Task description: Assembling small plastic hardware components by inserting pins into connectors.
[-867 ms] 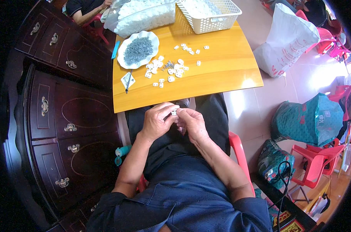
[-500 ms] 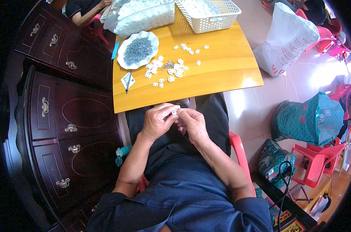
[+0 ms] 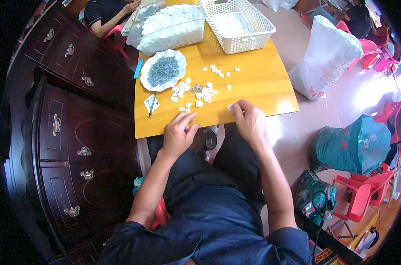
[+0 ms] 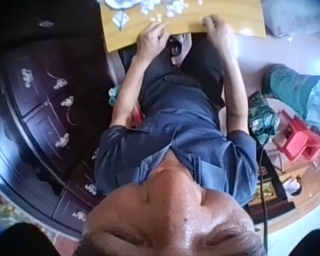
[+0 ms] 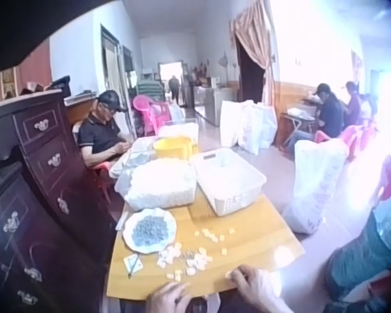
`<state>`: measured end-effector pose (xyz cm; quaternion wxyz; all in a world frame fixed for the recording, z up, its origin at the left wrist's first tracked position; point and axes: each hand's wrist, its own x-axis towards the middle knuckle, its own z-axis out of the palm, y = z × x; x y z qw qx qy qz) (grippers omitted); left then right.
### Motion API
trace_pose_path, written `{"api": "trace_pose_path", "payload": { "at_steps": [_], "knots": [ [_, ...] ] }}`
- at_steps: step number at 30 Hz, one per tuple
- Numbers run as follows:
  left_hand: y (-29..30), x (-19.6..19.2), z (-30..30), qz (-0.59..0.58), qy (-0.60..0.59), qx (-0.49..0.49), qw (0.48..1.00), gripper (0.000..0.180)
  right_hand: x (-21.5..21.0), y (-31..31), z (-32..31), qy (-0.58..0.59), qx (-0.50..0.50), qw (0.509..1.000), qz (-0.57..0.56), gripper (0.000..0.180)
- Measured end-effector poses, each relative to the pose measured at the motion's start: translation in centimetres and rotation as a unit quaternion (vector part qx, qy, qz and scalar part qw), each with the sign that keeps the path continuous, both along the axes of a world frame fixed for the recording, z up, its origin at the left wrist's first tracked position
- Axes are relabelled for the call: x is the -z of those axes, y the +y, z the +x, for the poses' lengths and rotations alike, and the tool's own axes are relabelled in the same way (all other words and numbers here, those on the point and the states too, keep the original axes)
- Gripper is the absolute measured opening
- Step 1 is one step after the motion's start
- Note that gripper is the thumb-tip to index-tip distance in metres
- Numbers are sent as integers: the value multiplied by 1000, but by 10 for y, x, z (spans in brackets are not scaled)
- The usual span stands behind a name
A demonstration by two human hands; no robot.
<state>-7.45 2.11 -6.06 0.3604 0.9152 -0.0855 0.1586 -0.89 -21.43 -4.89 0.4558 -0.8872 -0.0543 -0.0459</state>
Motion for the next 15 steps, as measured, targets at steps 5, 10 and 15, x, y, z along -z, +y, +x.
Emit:
{"api": "trace_pose_path", "payload": {
  "at_steps": [5, 10, 15],
  "knots": [
    [-5, -5, 25, 68, -62, 5, 996, 32, -1, -22, 38, 15, 30, 984, -175, 28],
    [-19, -5, 40, 131, 6, 16, 991, 35, 2, -32, 52, -15, 71, 976, -207, 27],
    [-24, -4, 48, 147, 22, 14, 989, 35, -13, -32, 41, -49, 105, 978, -173, 18]
  ]
}}
